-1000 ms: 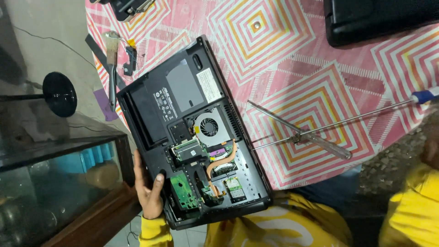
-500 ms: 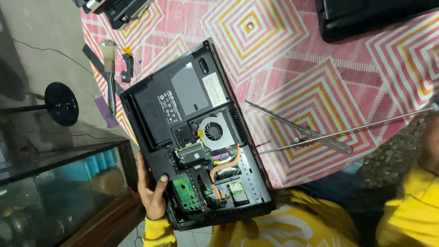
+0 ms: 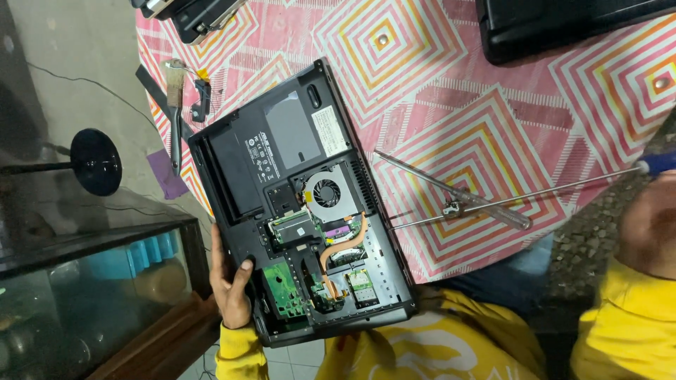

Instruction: The person opens a laptop and removes the back cover to access the internal components. They use a screwdriver to unscrew and remove parts from the laptop's interior, then reassemble the device by screwing the back cover back on.

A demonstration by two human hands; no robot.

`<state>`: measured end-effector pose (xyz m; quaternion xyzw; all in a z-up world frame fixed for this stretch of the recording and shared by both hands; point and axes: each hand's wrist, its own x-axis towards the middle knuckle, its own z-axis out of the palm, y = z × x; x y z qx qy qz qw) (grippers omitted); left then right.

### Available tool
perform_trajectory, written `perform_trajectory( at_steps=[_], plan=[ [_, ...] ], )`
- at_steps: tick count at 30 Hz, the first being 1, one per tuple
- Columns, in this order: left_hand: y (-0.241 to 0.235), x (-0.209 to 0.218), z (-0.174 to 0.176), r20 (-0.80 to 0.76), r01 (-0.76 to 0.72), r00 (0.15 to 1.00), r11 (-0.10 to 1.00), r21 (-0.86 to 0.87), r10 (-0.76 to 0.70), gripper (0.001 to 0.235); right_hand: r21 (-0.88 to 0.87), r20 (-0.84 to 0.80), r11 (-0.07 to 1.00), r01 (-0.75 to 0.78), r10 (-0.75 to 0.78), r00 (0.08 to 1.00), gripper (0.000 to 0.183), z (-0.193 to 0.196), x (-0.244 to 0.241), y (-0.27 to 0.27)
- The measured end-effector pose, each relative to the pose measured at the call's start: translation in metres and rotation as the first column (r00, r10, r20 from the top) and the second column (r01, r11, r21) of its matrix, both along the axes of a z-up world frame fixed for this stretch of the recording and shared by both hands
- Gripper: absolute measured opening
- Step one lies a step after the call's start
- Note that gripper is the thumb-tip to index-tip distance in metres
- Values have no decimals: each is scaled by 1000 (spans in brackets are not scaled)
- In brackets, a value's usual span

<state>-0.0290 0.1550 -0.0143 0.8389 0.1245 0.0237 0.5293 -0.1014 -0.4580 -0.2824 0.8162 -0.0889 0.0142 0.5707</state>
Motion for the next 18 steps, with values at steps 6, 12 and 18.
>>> perform_trajectory(
  at_steps=[6, 12, 18],
  plan=[
    [0, 2, -3, 33, 3, 999, 1000, -27, -2, 79, -638, -379, 760, -127, -166, 910, 33, -33, -14, -21],
    [0, 1, -2, 25, -3, 1000, 1000, 2, 3, 78, -425, -237, 895, -136, 36, 971, 30, 34, 1, 20],
    [2, 3, -5, 1, -13, 1000, 1000, -14, 13, 82, -235, -111, 972, 0, -27, 994, 36, -8, -5, -9]
  ],
)
